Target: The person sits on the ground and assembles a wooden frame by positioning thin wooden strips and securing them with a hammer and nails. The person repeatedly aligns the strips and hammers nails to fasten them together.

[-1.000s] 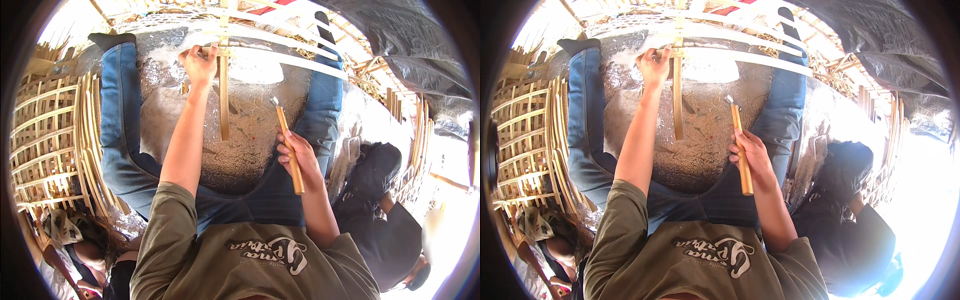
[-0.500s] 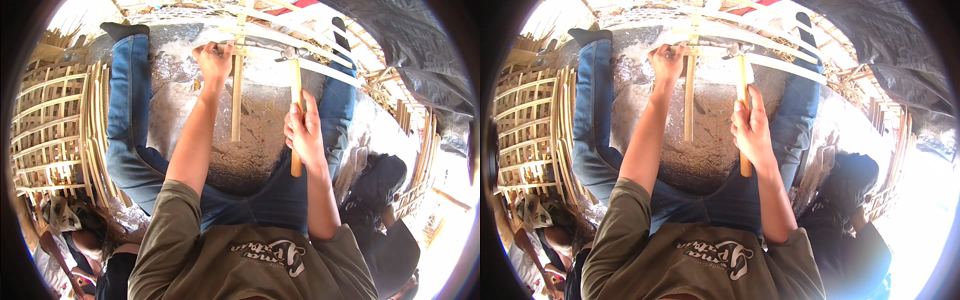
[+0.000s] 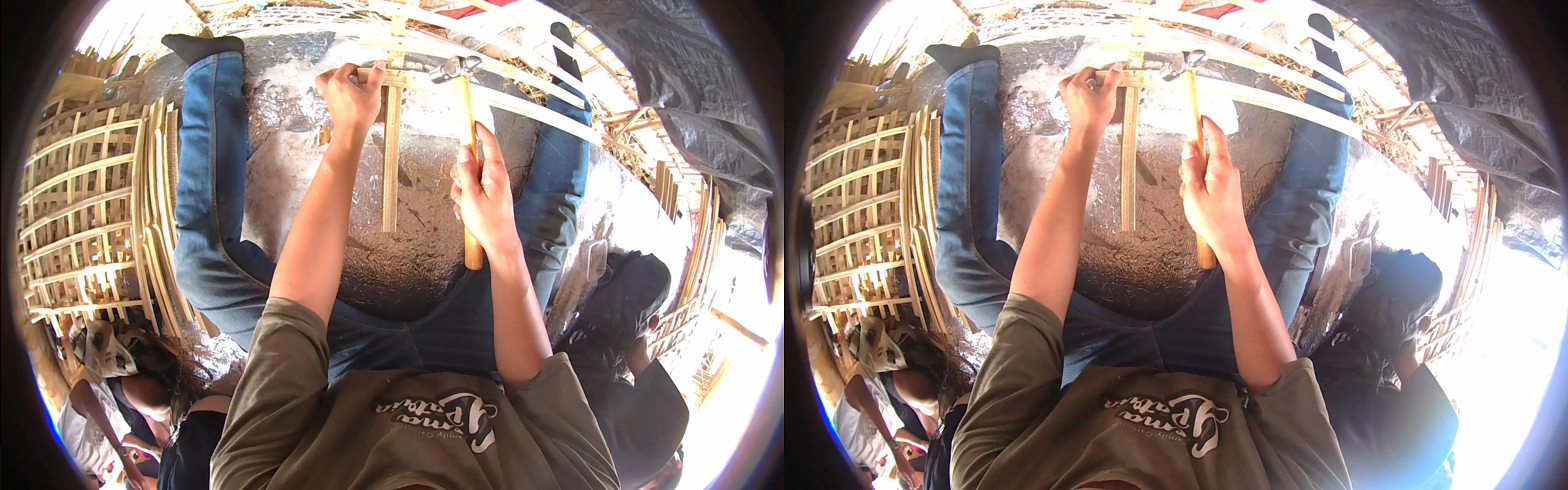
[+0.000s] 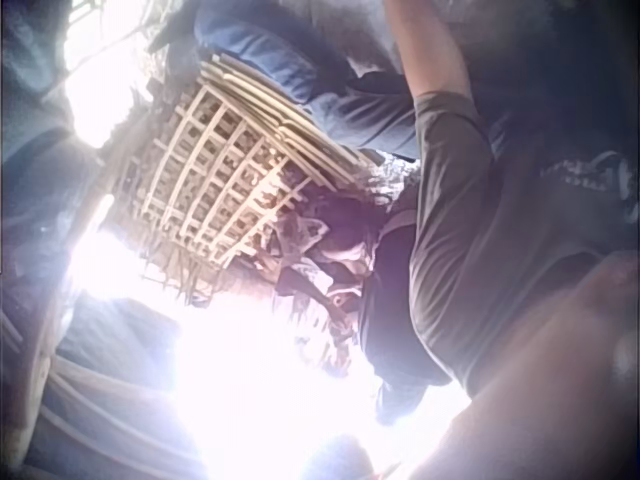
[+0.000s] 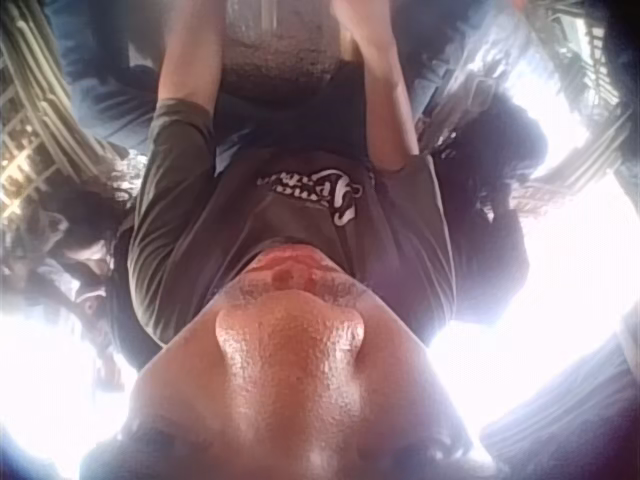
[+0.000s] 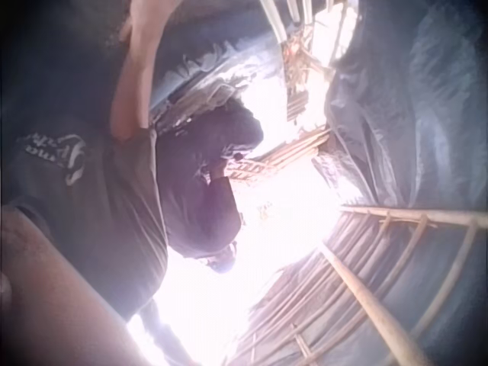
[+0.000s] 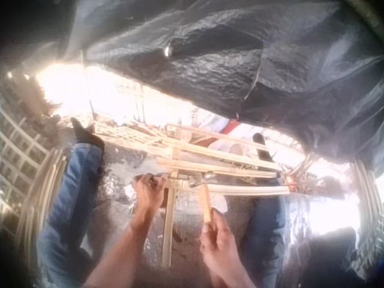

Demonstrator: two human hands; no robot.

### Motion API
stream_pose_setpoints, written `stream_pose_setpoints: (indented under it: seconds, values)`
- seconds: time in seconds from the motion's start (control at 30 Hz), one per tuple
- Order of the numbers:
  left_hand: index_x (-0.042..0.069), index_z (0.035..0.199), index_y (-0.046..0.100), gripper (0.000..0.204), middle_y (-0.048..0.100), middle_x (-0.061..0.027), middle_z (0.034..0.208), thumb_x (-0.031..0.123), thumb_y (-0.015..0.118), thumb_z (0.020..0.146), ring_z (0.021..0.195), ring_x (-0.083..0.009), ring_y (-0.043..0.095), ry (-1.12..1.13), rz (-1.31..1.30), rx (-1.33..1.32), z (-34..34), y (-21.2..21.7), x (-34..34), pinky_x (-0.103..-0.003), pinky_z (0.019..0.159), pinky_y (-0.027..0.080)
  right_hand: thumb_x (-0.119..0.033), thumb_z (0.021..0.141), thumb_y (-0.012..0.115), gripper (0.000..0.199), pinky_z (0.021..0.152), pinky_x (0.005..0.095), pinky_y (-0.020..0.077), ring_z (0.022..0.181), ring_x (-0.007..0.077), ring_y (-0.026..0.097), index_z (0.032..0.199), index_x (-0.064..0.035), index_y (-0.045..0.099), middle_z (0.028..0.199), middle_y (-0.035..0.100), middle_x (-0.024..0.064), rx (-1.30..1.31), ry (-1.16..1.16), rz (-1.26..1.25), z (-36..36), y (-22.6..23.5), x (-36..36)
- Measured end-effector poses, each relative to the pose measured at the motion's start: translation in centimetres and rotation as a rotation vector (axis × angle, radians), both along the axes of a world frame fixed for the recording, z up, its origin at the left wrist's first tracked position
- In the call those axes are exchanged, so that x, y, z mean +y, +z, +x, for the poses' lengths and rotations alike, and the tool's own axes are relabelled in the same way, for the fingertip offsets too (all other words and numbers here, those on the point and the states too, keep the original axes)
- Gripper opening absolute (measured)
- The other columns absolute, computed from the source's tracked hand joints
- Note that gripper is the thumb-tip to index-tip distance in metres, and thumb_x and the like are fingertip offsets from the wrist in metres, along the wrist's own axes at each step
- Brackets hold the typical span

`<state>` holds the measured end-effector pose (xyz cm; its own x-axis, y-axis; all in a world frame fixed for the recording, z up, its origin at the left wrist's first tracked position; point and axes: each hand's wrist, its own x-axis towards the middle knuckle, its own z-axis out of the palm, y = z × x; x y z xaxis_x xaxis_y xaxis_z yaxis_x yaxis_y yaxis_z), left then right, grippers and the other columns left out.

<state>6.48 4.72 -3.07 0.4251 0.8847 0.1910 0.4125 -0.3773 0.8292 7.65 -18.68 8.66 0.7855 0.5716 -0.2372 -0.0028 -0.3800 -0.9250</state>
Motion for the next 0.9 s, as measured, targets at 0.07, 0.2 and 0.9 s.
stream_pose_setpoints:
  seconds: [0.07,0.2,0.9]
  values:
    - [-0.006,0.08,0.068,0.047,0.064,-0.021,0.077,0.039,0.079,0.084,0.11,-0.0375,0.044,-0.001,0.023,-0.001,0.0,-0.2,0.2,-0.054,0.09,0.045,-0.02,0.106,0.052,0.046,0.056,0.0302,0.0497,0.058,0.012,0.059,0.147,-0.0046,0.039,0.07,0.06,0.0048,-0.005,-0.006,0.004,0.2,-0.4,-0.2]
    - [-0.006,0.078,0.067,0.045,0.066,-0.0185,0.073,0.038,0.079,0.085,0.109,-0.037,0.044,-0.021,-0.009,0.006,0.0,1.1,-0.5,-0.054,0.091,0.044,-0.024,0.108,0.049,0.051,0.046,0.0219,0.0408,0.054,0.0038,0.047,0.155,-0.0109,0.032,0.075,0.052,-0.0018,-0.054,0.016,-0.017,0.8,-1.5,0.0]
    - [-0.005,0.081,0.07,0.042,0.07,-0.0146,0.075,0.036,0.079,0.084,0.109,-0.0347,0.044,0.017,0.012,-0.058,0.1,1.0,-0.7,-0.051,0.092,0.045,-0.008,0.104,0.047,0.051,0.065,0.0555,0.0548,0.084,0.0497,0.068,0.153,-0.0096,0.032,0.098,0.068,0.0313,-0.504,0.148,-0.196,-0.9,-2.6,3.6]
